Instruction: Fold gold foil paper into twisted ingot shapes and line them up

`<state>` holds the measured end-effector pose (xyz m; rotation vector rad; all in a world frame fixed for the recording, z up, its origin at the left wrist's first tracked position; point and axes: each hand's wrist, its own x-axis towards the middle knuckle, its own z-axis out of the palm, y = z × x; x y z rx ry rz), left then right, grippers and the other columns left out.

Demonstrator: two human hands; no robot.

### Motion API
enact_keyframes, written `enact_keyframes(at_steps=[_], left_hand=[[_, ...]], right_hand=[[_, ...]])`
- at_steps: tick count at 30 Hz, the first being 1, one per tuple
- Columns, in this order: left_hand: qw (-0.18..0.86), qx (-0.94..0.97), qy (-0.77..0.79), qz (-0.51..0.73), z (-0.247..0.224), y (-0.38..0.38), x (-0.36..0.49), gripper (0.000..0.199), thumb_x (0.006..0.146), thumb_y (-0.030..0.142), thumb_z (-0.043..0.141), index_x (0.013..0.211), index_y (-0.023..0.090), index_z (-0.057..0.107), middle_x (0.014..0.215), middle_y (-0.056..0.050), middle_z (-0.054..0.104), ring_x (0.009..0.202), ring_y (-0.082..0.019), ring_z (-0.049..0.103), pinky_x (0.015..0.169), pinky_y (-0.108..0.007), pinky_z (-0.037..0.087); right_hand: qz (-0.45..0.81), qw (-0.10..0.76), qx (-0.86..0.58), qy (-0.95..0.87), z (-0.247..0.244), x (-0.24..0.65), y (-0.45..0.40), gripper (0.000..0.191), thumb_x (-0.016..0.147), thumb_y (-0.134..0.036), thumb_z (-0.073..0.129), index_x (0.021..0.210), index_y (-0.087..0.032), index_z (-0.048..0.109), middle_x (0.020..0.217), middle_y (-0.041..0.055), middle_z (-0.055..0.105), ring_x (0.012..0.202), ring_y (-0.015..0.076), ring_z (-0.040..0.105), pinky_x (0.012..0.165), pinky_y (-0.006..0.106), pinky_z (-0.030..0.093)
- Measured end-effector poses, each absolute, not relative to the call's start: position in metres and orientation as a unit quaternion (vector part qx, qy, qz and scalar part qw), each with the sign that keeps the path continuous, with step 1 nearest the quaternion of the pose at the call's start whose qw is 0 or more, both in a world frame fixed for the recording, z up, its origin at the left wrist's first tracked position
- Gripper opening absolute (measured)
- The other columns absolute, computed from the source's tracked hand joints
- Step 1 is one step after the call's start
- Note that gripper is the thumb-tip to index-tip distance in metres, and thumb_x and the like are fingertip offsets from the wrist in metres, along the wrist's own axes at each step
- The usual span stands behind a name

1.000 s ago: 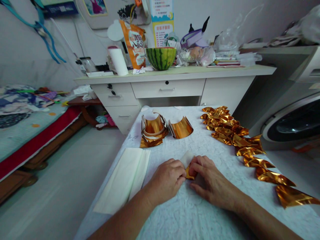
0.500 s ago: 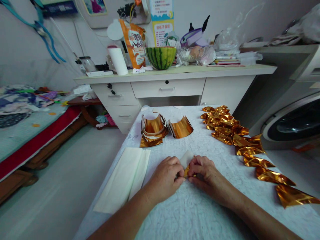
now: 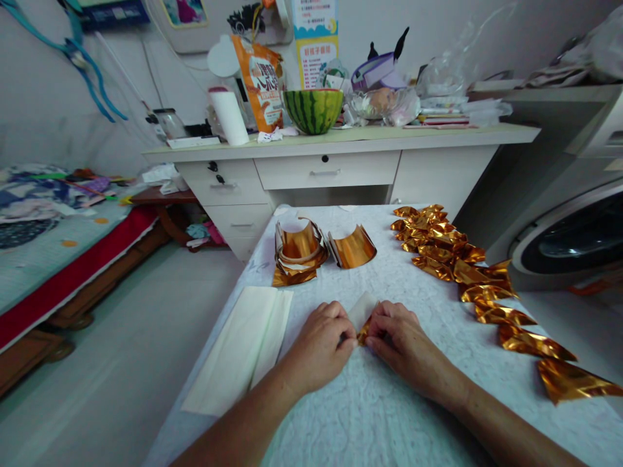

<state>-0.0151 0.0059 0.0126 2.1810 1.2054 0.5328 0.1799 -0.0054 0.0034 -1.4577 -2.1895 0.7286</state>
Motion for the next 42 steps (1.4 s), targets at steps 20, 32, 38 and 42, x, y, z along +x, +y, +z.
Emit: enact_keyframes(at_steps=[20,32,38,42], left_hand=[[0.246,0.795,0.515,0.204,0.004,0.003,-0.008,0.01,0.075,0.012,0.06,0.068,0.019,0.059,0.086,-0.002,0.054,0.09,-0.019,0.052,0.082,-0.032,0.042],[0.226,0.81,0.514,0.171,0.008,0.002,-0.006,0.01,0.078,0.013,0.057,0.071,0.02,0.059,0.085,-0.003,0.054,0.091,-0.021,0.051,0.08,-0.032,0.042],[0.219,0.815,0.512,0.163,0.005,0.002,-0.007,0.009,0.079,0.013,0.056,0.075,0.021,0.056,0.089,-0.002,0.054,0.092,-0.021,0.049,0.081,-0.033,0.04],[0.233,0.808,0.509,0.186,0.003,0.001,-0.009,0.013,0.077,0.01,0.057,0.081,0.021,0.052,0.092,-0.001,0.055,0.093,-0.02,0.048,0.083,-0.033,0.038]], right_hand=[[0.208,0.218,-0.563,-0.769,-0.004,0.172,-0.004,0.012,0.078,-0.014,0.062,0.068,-0.02,0.06,0.084,0.003,0.058,0.082,0.0192,0.051,0.073,0.034,0.036],[0.184,0.206,-0.569,-0.775,-0.004,0.17,-0.004,0.016,0.083,-0.017,0.057,0.067,-0.02,0.059,0.083,0.0047,0.058,0.081,0.02,0.051,0.072,0.035,0.037],[0.183,0.205,-0.569,-0.775,-0.003,0.169,-0.004,0.014,0.082,-0.017,0.057,0.069,-0.02,0.058,0.084,0.0047,0.057,0.082,0.0205,0.051,0.073,0.035,0.036],[0.183,0.199,-0.574,-0.773,-0.003,0.169,-0.003,0.011,0.08,-0.016,0.059,0.07,-0.02,0.058,0.084,0.0049,0.057,0.081,0.0208,0.05,0.071,0.034,0.036]])
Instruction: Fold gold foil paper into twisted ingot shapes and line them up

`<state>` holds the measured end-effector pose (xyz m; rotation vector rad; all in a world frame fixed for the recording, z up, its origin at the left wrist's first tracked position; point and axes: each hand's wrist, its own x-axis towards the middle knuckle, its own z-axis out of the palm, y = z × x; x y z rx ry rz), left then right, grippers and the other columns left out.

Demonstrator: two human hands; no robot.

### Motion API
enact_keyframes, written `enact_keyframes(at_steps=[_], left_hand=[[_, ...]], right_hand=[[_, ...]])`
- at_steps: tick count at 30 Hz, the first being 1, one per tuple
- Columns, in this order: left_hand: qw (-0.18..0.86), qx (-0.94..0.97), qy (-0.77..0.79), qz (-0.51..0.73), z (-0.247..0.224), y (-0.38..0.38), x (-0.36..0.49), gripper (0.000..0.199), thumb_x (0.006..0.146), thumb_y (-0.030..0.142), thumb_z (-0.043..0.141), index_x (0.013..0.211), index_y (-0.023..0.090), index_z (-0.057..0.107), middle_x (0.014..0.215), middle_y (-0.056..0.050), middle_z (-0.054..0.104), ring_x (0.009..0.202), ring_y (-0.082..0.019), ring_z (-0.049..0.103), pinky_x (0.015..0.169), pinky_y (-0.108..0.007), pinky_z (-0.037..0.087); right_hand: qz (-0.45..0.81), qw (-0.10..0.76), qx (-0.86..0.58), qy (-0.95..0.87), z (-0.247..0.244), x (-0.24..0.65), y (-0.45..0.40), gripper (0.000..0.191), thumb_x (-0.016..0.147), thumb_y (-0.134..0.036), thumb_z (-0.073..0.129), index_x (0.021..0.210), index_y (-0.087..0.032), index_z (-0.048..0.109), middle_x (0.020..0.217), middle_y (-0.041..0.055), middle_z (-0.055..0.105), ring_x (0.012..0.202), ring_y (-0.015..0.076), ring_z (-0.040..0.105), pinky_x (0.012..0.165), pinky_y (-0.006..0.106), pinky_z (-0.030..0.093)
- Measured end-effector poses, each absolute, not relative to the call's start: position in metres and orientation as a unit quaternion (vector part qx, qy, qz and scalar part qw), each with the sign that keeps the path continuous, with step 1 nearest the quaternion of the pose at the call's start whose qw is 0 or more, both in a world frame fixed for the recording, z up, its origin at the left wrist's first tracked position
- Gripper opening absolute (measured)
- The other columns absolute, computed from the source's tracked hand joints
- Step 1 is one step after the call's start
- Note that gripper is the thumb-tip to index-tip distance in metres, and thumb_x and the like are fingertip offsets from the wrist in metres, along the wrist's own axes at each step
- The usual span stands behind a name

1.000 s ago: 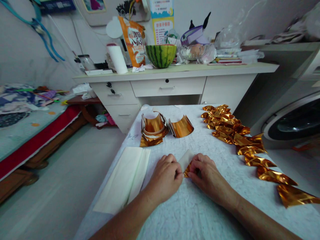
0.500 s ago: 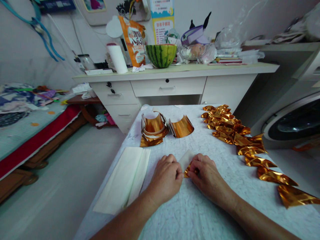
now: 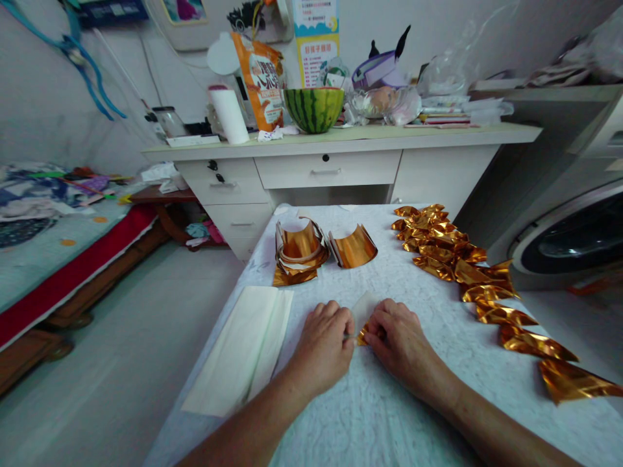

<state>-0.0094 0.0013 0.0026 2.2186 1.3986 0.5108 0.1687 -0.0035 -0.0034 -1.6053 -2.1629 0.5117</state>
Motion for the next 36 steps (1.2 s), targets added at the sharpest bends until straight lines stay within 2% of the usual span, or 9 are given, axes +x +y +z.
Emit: enact_keyframes(at_steps=[10,14,28,33,36], left_hand=[[0.27,0.8,0.506,0.177,0.0042,0.005,-0.0091,0.011,0.079,0.013,0.057,0.081,0.023,0.061,0.091,-0.001,0.054,0.096,-0.02,0.049,0.086,-0.034,0.037],[0.262,0.791,0.524,0.176,0.0048,0.0047,-0.0056,0.005,0.08,0.017,0.06,0.079,0.022,0.06,0.09,-0.001,0.054,0.095,-0.021,0.049,0.083,-0.034,0.037],[0.276,0.794,0.523,0.142,0.0113,0.0054,-0.0062,0.007,0.081,0.016,0.061,0.082,0.023,0.06,0.096,-0.001,0.054,0.098,-0.021,0.048,0.086,-0.034,0.036],[0.275,0.794,0.523,0.143,0.0095,0.0053,-0.0062,0.008,0.081,0.016,0.06,0.082,0.024,0.061,0.095,-0.001,0.054,0.098,-0.021,0.048,0.086,-0.034,0.035],[0.275,0.794,0.522,0.146,0.0076,0.0053,-0.0064,0.007,0.081,0.017,0.06,0.083,0.024,0.061,0.095,-0.001,0.054,0.098,-0.021,0.048,0.086,-0.034,0.035]], right_hand=[[0.185,0.181,-0.577,-0.775,-0.0022,0.1685,-0.0036,0.007,0.081,-0.016,0.06,0.076,-0.021,0.06,0.087,0.0051,0.057,0.084,0.0218,0.05,0.073,0.034,0.035],[0.184,0.173,-0.574,-0.779,-0.0021,0.1682,-0.0039,0.007,0.082,-0.016,0.058,0.078,-0.021,0.061,0.089,0.0059,0.057,0.085,0.0223,0.049,0.075,0.035,0.035],[0.172,0.166,-0.579,-0.779,-0.0017,0.1663,-0.0074,0.004,0.083,-0.025,0.06,0.083,-0.021,0.058,0.091,0.0061,0.054,0.086,0.024,0.047,0.073,0.036,0.034],[0.188,0.174,-0.579,-0.774,-0.0026,0.1677,-0.0051,0.01,0.082,-0.019,0.06,0.09,-0.022,0.057,0.093,0.0048,0.056,0.086,0.023,0.048,0.074,0.035,0.034],[0.207,0.164,-0.578,-0.772,0.0013,0.1688,-0.0037,0.024,0.079,-0.008,0.057,0.099,-0.024,0.058,0.097,0.0046,0.057,0.09,0.0229,0.049,0.077,0.035,0.035]])
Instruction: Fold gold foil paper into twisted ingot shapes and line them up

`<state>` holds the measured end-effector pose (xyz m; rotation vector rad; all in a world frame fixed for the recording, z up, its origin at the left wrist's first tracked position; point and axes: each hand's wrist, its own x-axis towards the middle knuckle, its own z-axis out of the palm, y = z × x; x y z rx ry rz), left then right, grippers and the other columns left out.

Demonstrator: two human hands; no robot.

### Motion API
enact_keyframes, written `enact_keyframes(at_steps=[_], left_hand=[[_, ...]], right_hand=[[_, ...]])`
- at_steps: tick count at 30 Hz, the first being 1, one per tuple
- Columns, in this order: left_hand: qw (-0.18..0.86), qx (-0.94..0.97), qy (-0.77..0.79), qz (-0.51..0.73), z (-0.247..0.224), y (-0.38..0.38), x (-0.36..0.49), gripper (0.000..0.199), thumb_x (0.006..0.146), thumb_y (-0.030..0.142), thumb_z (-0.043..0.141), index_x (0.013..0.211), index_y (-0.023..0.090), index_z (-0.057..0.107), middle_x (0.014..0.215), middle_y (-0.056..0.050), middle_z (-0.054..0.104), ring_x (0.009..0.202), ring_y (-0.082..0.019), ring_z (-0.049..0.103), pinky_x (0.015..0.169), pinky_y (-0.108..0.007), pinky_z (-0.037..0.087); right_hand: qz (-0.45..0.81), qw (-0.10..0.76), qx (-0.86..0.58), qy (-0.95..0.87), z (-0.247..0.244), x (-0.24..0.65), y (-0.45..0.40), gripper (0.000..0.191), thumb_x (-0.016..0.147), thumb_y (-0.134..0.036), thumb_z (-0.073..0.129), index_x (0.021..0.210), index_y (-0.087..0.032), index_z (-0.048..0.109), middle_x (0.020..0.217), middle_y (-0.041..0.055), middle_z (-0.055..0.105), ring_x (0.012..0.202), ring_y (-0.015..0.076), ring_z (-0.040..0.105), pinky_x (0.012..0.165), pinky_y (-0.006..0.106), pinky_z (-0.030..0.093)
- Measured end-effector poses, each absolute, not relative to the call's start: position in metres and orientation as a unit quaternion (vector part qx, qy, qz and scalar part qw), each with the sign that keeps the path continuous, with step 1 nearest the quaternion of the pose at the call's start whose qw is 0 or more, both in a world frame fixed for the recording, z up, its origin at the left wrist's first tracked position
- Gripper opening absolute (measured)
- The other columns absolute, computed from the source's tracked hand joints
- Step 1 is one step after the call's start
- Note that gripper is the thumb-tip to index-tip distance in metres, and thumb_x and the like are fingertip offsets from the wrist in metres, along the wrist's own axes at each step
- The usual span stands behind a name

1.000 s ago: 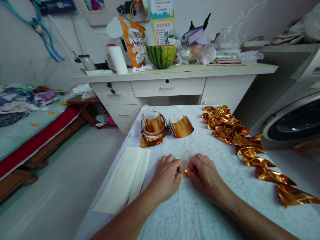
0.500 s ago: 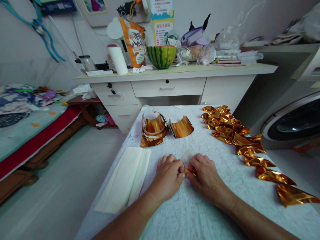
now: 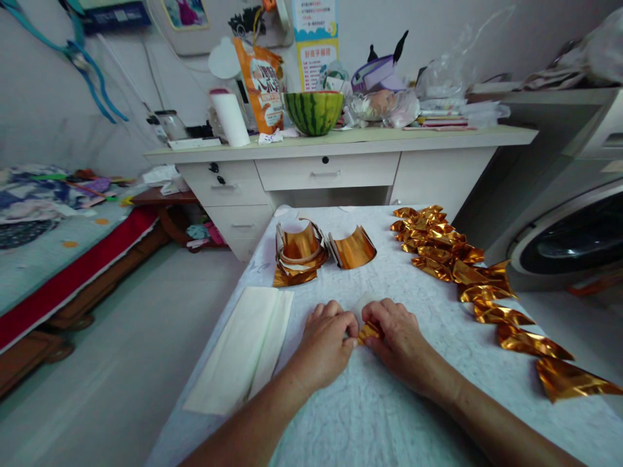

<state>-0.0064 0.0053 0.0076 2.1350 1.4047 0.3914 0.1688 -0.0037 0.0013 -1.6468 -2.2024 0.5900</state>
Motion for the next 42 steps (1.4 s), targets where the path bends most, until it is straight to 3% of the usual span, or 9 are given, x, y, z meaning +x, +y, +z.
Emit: enact_keyframes(at_steps=[7,15,24,26,28,31,33,35,42], left_hand=[[0.281,0.79,0.521,0.156,0.007,0.006,-0.007,0.009,0.079,0.015,0.06,0.083,0.023,0.061,0.097,-0.001,0.054,0.098,-0.021,0.048,0.085,-0.034,0.035],[0.29,0.791,0.518,0.151,0.011,0.004,-0.008,0.009,0.078,0.013,0.059,0.081,0.022,0.061,0.097,-0.002,0.055,0.098,-0.021,0.048,0.086,-0.034,0.035],[0.291,0.793,0.51,0.162,0.01,0.004,-0.01,0.013,0.076,0.012,0.056,0.081,0.023,0.06,0.096,-0.001,0.055,0.1,-0.02,0.049,0.087,-0.033,0.035],[0.285,0.794,0.511,0.165,0.009,0.004,-0.01,0.014,0.074,0.012,0.056,0.081,0.023,0.061,0.096,-0.001,0.055,0.099,-0.02,0.049,0.086,-0.033,0.035],[0.28,0.794,0.513,0.169,0.008,0.004,-0.009,0.016,0.073,0.011,0.056,0.081,0.023,0.061,0.095,-0.001,0.055,0.098,-0.02,0.049,0.086,-0.033,0.035],[0.274,0.79,0.519,0.178,0.007,0.003,-0.007,0.009,0.075,0.015,0.058,0.079,0.023,0.061,0.091,-0.001,0.055,0.095,-0.02,0.049,0.085,-0.033,0.035],[0.273,0.785,0.524,0.184,0.008,0.002,-0.006,0.002,0.077,0.022,0.061,0.076,0.022,0.06,0.089,-0.001,0.054,0.094,-0.021,0.049,0.083,-0.033,0.035],[0.27,0.783,0.528,0.188,0.008,0.001,-0.005,0.009,0.079,0.027,0.063,0.074,0.022,0.058,0.087,-0.001,0.054,0.093,-0.021,0.049,0.082,-0.032,0.035],[0.251,0.786,0.531,0.192,0.005,0.001,-0.003,0.011,0.078,0.026,0.066,0.073,0.021,0.057,0.086,0.0,0.054,0.092,-0.021,0.049,0.081,-0.032,0.035]], right_hand=[[0.251,0.124,-0.566,-0.776,0.014,0.172,-0.002,0.054,0.079,0.0,0.053,0.124,-0.03,0.056,0.108,0.0065,0.057,0.101,0.0245,0.051,0.086,0.039,0.037],[0.252,0.122,-0.548,-0.788,0.009,0.177,-0.001,0.057,0.087,-0.007,0.05,0.136,-0.036,0.051,0.107,0.0068,0.058,0.099,0.0243,0.052,0.087,0.043,0.038],[0.291,0.216,-0.5,-0.787,0.003,0.187,-0.004,0.071,0.073,0.003,0.046,0.135,-0.031,0.047,0.102,0.0043,0.057,0.097,0.0214,0.053,0.088,0.041,0.041],[0.325,0.269,-0.485,-0.766,0.001,0.192,-0.003,0.066,0.071,0.0,0.047,0.131,-0.027,0.047,0.099,0.0034,0.057,0.094,0.0197,0.055,0.085,0.037,0.044],[0.343,0.321,-0.498,-0.729,-0.001,0.197,0.0,0.046,0.077,-0.008,0.046,0.12,-0.023,0.052,0.096,0.0037,0.057,0.087,0.0182,0.056,0.078,0.032,0.047],[0.259,0.348,-0.565,-0.702,-0.003,0.204,0.008,0.021,0.085,-0.017,0.043,0.098,-0.02,0.059,0.091,0.0052,0.058,0.083,0.0191,0.056,0.076,0.033,0.046],[0.178,0.323,-0.595,-0.714,-0.004,0.206,0.013,0.018,0.088,-0.023,0.045,0.091,-0.019,0.062,0.088,0.0066,0.058,0.085,0.0216,0.055,0.079,0.036,0.044],[0.129,0.275,-0.612,-0.73,-0.007,0.206,0.016,0.02,0.088,-0.027,0.049,0.091,-0.018,0.066,0.088,0.0077,0.059,0.085,0.0235,0.053,0.08,0.038,0.041],[0.077,0.182,-0.646,-0.737,-0.012,0.194,0.016,0.019,0.084,-0.031,0.06,0.098,-0.021,0.068,0.097,0.0092,0.059,0.088,0.0258,0.05,0.075,0.036,0.036]])
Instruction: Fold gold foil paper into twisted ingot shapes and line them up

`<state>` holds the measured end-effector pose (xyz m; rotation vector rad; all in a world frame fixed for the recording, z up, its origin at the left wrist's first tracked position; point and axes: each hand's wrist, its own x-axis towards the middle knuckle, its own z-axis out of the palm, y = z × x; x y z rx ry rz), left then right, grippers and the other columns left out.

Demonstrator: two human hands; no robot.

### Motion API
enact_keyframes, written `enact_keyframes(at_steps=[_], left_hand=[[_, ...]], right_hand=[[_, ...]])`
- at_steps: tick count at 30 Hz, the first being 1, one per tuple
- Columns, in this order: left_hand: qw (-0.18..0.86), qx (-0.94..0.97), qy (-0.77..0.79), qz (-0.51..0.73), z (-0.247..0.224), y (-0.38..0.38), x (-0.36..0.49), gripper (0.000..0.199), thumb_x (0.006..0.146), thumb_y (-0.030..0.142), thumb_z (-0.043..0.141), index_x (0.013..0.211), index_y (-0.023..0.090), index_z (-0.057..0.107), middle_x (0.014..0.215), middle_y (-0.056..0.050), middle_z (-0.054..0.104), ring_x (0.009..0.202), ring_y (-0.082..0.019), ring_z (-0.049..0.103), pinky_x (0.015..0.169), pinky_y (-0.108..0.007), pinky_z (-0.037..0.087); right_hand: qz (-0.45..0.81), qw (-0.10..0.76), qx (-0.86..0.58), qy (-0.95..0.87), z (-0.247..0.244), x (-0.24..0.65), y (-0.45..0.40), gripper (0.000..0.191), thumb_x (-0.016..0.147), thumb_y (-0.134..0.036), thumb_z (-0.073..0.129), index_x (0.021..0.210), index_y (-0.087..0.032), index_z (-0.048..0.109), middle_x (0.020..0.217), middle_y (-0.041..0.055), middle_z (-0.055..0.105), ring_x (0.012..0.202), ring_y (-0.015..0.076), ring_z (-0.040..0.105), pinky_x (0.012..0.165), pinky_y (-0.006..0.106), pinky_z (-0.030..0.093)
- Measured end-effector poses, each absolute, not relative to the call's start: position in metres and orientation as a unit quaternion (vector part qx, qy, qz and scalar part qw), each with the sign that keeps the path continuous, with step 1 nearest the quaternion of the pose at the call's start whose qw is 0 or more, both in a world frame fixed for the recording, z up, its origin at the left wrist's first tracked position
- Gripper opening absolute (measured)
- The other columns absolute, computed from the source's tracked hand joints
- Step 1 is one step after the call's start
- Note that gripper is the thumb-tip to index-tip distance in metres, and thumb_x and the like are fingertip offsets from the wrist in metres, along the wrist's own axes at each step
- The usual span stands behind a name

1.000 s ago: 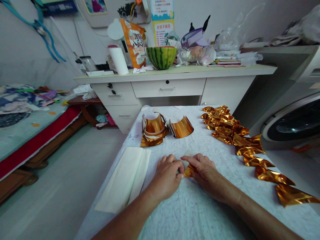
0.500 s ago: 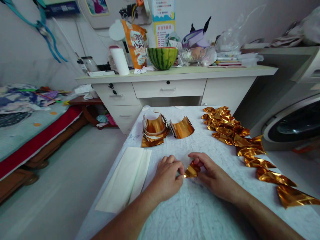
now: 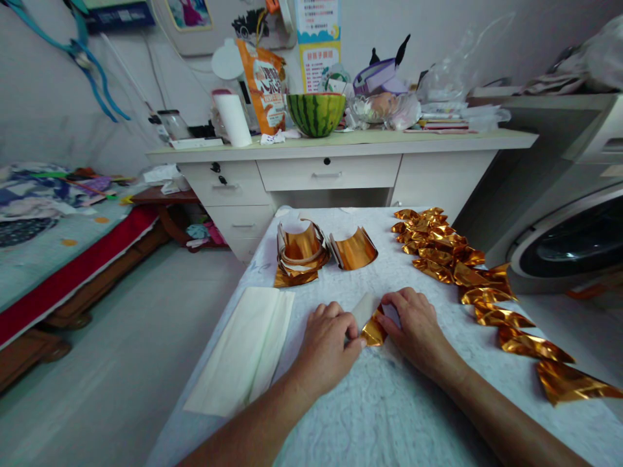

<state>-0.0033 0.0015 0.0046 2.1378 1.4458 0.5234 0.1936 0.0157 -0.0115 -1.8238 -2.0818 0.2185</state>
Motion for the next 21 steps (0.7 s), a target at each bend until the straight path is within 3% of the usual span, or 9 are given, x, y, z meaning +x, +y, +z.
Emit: enact_keyframes(at_steps=[7,11,17,21], left_hand=[[0.25,0.784,0.532,0.199,0.0056,0.0018,-0.0023,0.012,0.076,0.023,0.067,0.075,0.021,0.055,0.085,-0.001,0.054,0.09,-0.022,0.049,0.081,-0.033,0.036],[0.252,0.771,0.543,0.217,0.0073,0.0014,-0.0006,0.016,0.074,0.021,0.066,0.084,0.022,0.054,0.093,-0.002,0.053,0.095,-0.022,0.049,0.085,-0.035,0.038],[0.25,0.752,0.55,0.266,0.0034,0.0019,-0.0001,0.064,0.068,0.021,0.071,0.126,0.022,0.043,0.123,-0.008,0.051,0.117,-0.027,0.042,0.102,-0.042,0.032],[0.288,0.726,0.564,0.267,0.0026,0.0027,-0.0014,0.082,0.068,0.021,0.072,0.139,0.022,0.032,0.12,-0.01,0.055,0.115,-0.03,0.046,0.102,-0.048,0.031]], right_hand=[[0.117,0.178,-0.664,-0.716,-0.003,0.1852,0.0198,0.015,0.078,-0.022,0.063,0.093,-0.019,0.066,0.097,0.0099,0.06,0.091,0.0269,0.05,0.076,0.037,0.035],[0.168,0.231,-0.645,-0.709,-0.0023,0.1862,0.0217,0.011,0.074,-0.018,0.063,0.085,-0.02,0.061,0.094,0.007,0.059,0.091,0.0251,0.052,0.079,0.038,0.038],[0.374,0.362,-0.555,-0.649,-0.0044,0.1874,0.0187,0.011,0.08,-0.022,0.055,0.091,-0.022,0.051,0.071,-0.0035,0.054,0.063,0.0139,0.053,0.06,0.027,0.043],[0.474,0.417,-0.501,-0.592,-0.0035,0.188,0.0171,0.022,0.08,-0.03,0.059,0.1,-0.021,0.054,0.079,-0.0013,0.059,0.07,0.0145,0.058,0.064,0.027,0.048]])
